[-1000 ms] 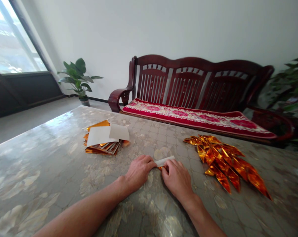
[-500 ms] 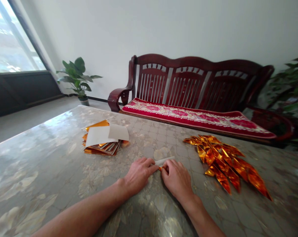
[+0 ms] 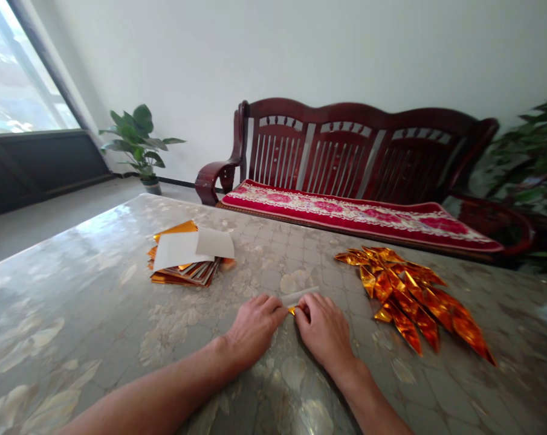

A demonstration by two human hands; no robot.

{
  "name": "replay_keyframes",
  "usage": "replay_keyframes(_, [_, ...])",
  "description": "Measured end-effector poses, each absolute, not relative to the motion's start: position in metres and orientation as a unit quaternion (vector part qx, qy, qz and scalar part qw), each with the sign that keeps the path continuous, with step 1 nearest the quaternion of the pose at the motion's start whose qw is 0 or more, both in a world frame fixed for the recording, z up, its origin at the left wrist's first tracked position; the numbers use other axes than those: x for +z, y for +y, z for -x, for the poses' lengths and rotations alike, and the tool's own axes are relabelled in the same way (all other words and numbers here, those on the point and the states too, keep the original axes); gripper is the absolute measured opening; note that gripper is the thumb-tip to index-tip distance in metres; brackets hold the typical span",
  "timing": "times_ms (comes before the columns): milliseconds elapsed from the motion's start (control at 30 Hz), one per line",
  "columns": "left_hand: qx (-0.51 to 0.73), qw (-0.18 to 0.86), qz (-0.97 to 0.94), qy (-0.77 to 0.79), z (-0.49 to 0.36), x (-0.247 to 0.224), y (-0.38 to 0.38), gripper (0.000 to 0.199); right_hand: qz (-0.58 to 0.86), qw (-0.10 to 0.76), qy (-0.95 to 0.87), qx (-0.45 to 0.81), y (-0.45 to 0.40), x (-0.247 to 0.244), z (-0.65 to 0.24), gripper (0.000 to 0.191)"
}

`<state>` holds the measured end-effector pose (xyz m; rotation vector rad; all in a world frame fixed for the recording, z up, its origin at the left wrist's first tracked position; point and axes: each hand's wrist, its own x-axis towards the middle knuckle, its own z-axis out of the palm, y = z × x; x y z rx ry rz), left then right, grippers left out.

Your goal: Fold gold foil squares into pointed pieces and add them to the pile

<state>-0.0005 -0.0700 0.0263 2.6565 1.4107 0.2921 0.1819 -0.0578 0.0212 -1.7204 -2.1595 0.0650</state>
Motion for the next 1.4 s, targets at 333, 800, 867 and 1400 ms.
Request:
replay_keyframes(333, [0.168,0.099,-0.837,0.511,0.006,0.023,-0.063,0.032,0.578,0.238,-0.778,0.062,-0.065,0.021,-0.186,0.006])
replay_keyframes(800, [0.209,0.114,-0.833,0.499,0.007,0.017,-0.062,0.036,0.562,0.222,-0.792,0.086,-0.065,0.022,-0.190,0.016])
replay_keyframes(867, [0.215,0.115,-0.831,0.500,0.007,0.017,-0.061,0.037,0.563,0.212,-0.795,0.074,-0.065,0.021,-0.189,0.019])
replay_keyframes(1400, [0.210,0.123,-0.831,0.500,0.007,0.017,-0.060,0.040,0.613,0.213,-0.759,0.050,-0.059,0.018,-0.179,0.009])
